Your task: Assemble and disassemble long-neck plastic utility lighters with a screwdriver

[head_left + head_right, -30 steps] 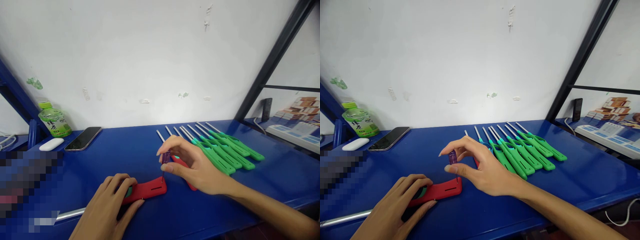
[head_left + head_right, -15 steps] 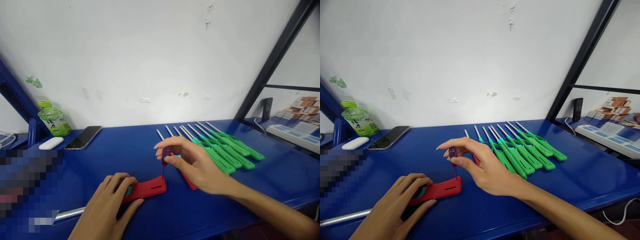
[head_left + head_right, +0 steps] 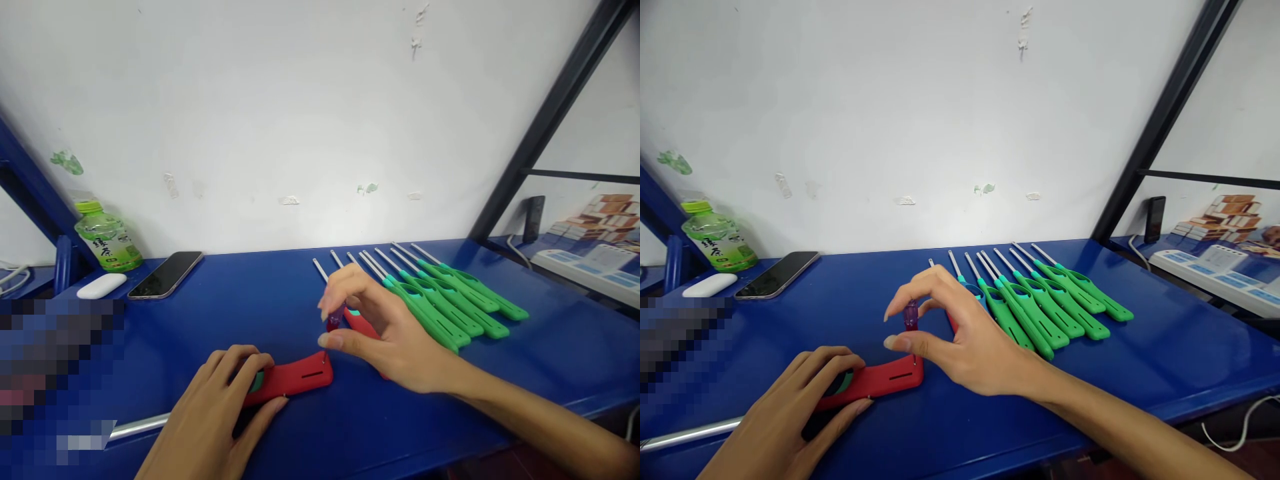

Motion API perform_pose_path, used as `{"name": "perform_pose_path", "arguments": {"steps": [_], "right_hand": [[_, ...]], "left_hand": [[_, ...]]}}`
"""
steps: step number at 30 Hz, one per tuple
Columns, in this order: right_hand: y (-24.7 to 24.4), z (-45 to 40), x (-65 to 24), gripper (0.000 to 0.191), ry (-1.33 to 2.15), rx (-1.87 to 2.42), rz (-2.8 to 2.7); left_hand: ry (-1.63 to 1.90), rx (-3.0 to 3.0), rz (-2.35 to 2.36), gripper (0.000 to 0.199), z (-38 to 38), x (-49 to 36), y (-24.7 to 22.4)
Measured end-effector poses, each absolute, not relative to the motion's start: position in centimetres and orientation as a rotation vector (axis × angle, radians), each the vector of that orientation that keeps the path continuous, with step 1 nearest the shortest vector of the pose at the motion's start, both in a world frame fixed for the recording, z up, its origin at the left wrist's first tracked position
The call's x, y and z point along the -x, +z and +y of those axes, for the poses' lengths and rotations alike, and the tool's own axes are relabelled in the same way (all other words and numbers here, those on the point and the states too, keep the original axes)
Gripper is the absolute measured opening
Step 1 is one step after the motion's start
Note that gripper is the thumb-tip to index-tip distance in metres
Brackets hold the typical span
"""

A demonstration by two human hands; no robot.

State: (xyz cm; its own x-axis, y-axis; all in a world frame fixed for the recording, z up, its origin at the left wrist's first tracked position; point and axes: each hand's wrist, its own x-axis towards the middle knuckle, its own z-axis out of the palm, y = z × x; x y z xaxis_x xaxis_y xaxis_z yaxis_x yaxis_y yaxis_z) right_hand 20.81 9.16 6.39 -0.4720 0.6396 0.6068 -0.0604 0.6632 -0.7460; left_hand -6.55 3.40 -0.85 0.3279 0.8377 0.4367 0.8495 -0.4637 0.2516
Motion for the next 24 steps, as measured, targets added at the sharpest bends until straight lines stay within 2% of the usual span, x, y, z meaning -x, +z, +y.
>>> {"name": "perform_pose_path", "arguments": {"steps": [3,6,12,17,24], "right_hand": [[6.38,9.1,-20.87,0.015,0.889,0.465,-1.867],[6.51,8.89,-20.91,0.026,0.966,0.475,-1.892],[6.26,8.83,-20.71,0.022,0.892,0.483,-1.879],[6.29,8.75,-20.71,0.03,0.983,0.475,-1.88],[6.2,8.84,-20.65,0.025,0.925,0.495,-1.87]], "left_hand": [[-0.812,2.538,-1.628,0.032,3.3,6.58,-0.79],[-0.813,2.545,-1.619,0.032,3.28,6.53,-0.68],[-0.801,2.552,-1.621,0.031,3.6,6.43,-0.76],[-0.796,2.551,-1.638,0.033,3.53,6.53,-0.95],[-0.829,2.548,-1.622,0.031,3.42,6.52,-0.88]]}}
